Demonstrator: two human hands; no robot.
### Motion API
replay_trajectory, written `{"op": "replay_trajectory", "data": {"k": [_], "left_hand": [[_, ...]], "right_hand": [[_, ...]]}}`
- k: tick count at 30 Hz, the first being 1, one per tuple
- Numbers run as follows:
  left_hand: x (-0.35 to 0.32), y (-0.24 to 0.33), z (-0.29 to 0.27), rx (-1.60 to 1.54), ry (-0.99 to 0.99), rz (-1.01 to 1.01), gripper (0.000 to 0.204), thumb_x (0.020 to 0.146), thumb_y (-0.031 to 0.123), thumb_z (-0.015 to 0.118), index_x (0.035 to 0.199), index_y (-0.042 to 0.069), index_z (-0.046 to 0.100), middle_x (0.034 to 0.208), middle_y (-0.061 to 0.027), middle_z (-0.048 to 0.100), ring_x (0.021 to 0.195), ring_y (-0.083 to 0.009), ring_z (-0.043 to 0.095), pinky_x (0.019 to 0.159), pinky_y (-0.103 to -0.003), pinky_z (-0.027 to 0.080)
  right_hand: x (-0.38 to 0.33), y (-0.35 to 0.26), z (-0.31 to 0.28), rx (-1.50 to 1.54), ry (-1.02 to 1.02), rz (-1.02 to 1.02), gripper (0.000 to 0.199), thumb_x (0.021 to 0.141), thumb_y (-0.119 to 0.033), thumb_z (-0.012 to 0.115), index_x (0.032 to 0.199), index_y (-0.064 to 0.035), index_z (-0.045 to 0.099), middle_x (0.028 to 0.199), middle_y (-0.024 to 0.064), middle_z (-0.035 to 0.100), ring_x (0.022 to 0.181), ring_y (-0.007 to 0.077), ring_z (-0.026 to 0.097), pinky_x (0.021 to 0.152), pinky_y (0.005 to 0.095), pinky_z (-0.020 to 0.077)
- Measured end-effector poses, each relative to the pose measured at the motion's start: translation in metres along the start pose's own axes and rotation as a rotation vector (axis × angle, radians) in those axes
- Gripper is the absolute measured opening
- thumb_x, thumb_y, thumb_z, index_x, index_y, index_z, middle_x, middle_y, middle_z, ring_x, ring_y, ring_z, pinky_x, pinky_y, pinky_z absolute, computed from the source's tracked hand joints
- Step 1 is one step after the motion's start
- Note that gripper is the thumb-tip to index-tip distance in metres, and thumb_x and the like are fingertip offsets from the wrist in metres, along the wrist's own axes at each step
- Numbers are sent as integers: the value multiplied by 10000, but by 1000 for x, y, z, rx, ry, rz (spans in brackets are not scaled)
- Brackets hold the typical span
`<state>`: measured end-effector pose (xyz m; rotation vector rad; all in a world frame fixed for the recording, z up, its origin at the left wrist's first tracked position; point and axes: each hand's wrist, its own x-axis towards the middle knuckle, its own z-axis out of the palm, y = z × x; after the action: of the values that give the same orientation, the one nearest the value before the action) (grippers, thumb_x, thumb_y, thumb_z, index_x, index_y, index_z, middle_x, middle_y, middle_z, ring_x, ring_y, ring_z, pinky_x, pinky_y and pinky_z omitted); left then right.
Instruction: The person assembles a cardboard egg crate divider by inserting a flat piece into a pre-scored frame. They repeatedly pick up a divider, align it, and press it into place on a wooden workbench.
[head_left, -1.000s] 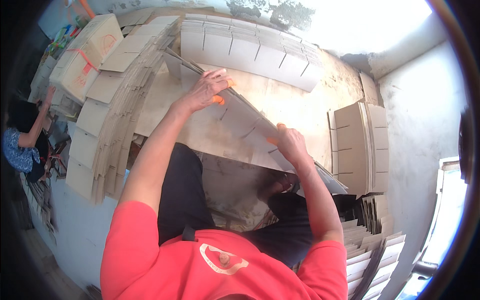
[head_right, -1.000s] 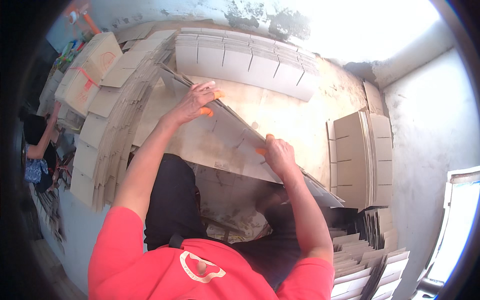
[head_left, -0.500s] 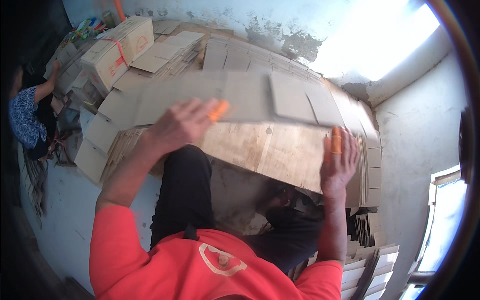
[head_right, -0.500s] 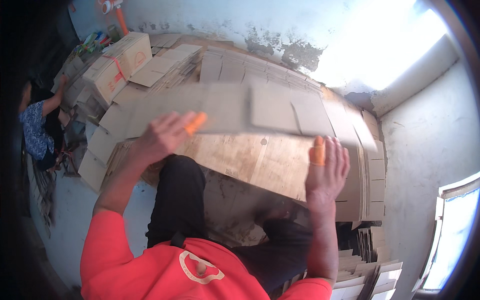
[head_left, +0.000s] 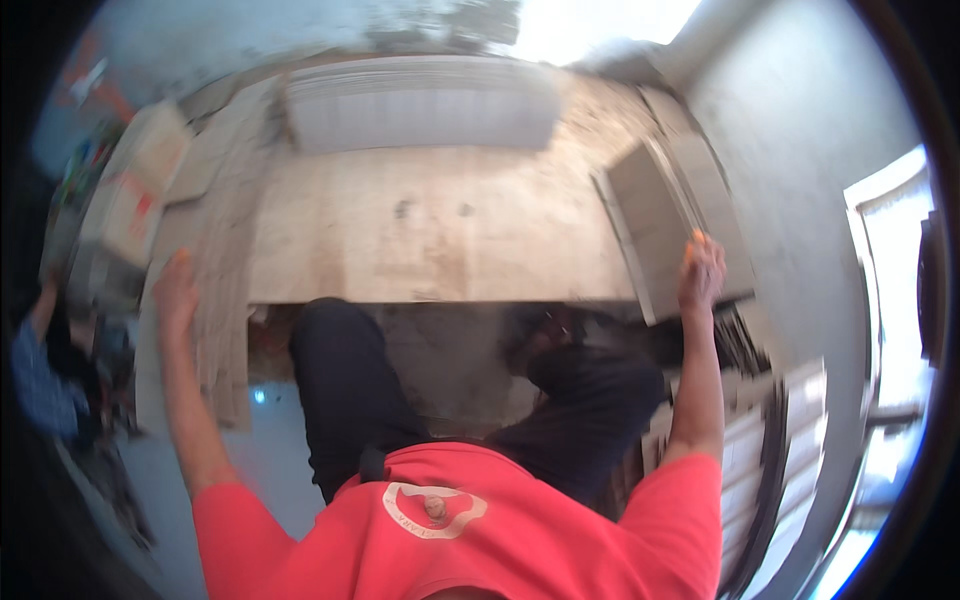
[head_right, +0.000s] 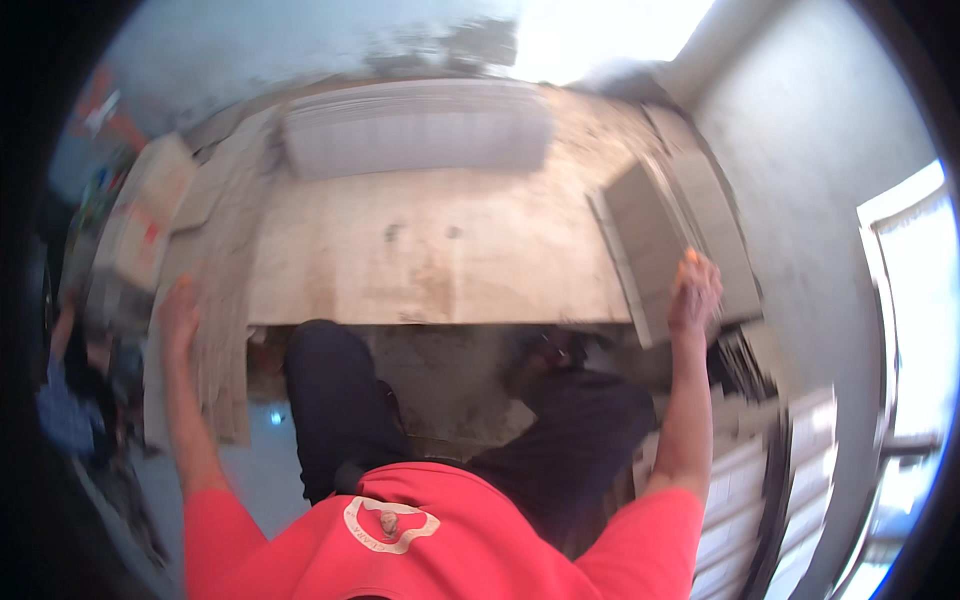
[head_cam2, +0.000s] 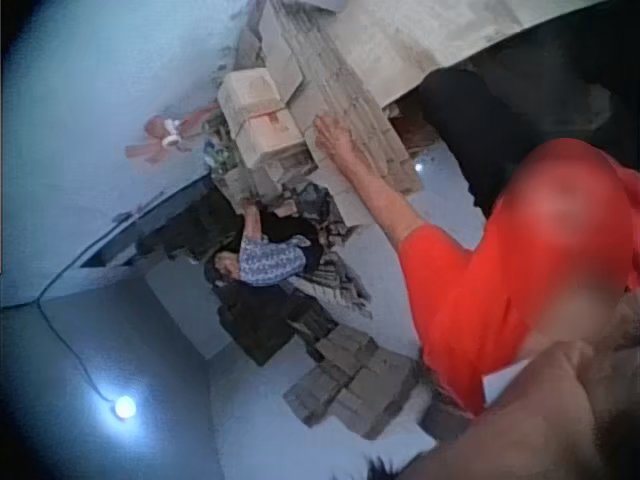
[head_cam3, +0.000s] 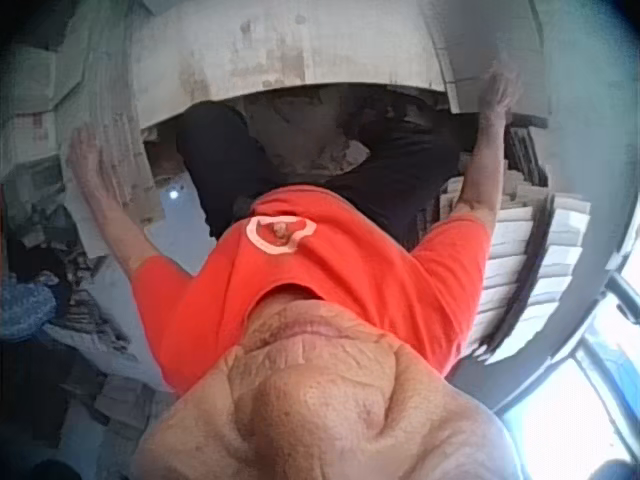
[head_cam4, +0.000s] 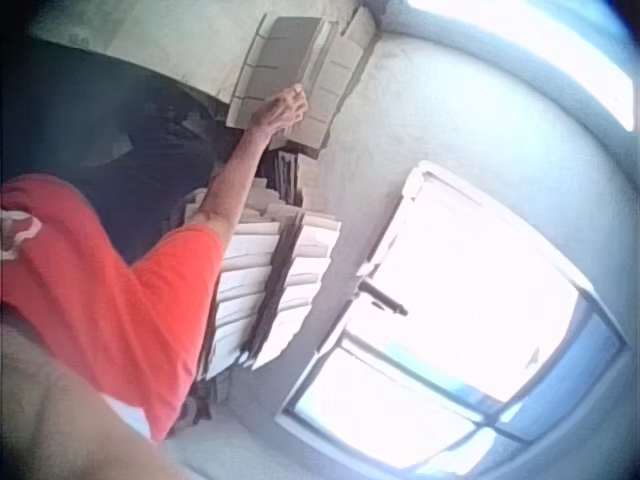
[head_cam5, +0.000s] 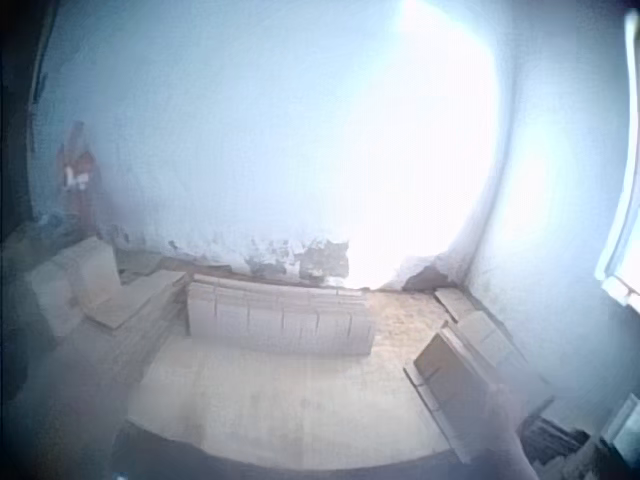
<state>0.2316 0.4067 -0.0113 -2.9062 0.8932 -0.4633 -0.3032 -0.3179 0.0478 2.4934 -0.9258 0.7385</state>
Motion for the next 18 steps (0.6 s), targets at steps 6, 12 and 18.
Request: {"op": "replay_trajectory", "data": {"k": [6, 12, 18], "left_hand": [[41, 123, -128, 50, -312, -227, 571, 803, 343, 721, 1247, 17, 574, 1201, -202, 612, 1099, -353, 590, 914, -423, 470], [53, 187, -113, -114, -226, -35, 443, 833, 302, 701, 1152, 1, 640, 1104, -202, 660, 1026, -342, 635, 873, -401, 491], [53, 228, -87, -356, -147, 106, 351, 829, 260, 695, 1082, 16, 679, 878, -210, 666, 712, -321, 628, 671, -420, 486]], "right_hand": [[2, 26, 2, -227, -254, 337, 558, 724, -384, 783, 1139, -83, 565, 1102, 66, 574, 1098, 253, 521, 810, 430, 459], [-7, 46, 22, -193, -397, 341, 538, 696, -419, 793, 1036, -69, 567, 1027, 92, 600, 1007, 281, 570, 772, 441, 472], [8, 61, 22, -76, -454, 302, 375, 776, -394, 723, 891, -58, 603, 939, 117, 657, 943, 290, 626, 735, 443, 489]]}}
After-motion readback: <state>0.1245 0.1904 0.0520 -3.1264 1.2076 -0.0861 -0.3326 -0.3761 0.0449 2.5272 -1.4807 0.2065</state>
